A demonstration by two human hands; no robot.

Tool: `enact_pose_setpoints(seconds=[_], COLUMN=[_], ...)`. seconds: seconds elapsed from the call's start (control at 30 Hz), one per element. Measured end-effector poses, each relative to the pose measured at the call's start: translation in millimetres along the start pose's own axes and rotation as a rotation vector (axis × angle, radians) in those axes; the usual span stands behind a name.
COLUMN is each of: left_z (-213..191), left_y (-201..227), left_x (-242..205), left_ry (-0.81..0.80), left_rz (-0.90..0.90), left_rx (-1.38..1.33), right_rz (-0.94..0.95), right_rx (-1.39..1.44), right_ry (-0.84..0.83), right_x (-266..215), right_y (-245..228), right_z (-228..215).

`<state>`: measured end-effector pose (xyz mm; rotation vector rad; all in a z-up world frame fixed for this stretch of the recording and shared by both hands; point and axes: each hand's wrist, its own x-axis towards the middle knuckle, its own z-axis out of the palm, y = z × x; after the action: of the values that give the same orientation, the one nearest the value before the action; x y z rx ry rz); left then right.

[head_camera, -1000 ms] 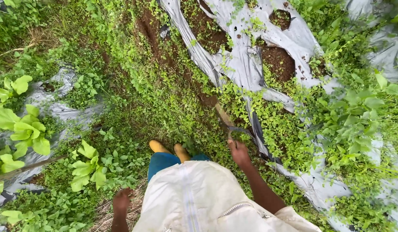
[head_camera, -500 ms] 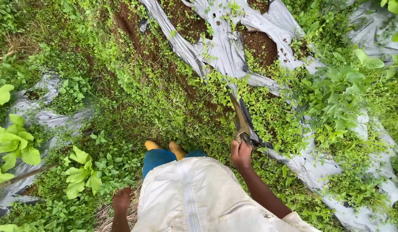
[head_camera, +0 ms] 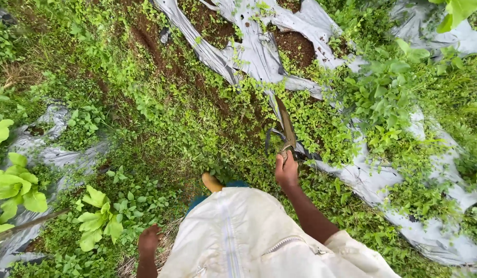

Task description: Removing weeds from a garden bed using a hand trowel and manual pulling

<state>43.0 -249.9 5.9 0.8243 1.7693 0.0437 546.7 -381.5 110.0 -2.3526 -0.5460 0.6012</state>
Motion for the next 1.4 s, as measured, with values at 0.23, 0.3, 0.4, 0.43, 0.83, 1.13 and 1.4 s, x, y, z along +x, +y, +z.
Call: enact_pose_setpoints(seconds=[0.23, 0.3, 0.4, 0.43, 0.83, 1.13, 1.4], left_z=[-27, -28, -31, -27, -26, -27, -28], left_y=[-35, -72, -169, -201, -152, -226, -218], left_x=[-39, -41, -5, 19, -59, -44, -72], left_ry=[0.091, 0.092, 0.045, -0.001, 0.084, 0.009, -0.139], left_rz=[0.023, -0.03, 0.267, 0.632, -0.039, 0.361, -0.054], left_rx=[0.009, -0.04, 0.588, 1.222, -0.054, 0.813, 0.187], right_rz=[0.236, 0.203, 0.141, 0.077, 0.102, 0.36, 0.217], right_rx=[-0.413, -0.309, -0.169, -0.142, -0.227, -0.313, -0.449], right_ry=[-0.417, -0.325, -0.104, 0.014, -0.045, -0.234, -0.188], right_x=[-70, -83, -86, -74, -73, -90, -122], right_y=[78, 64, 62, 59, 36, 34, 71], right_z=[-1, -11, -26, -32, -38, -32, -47])
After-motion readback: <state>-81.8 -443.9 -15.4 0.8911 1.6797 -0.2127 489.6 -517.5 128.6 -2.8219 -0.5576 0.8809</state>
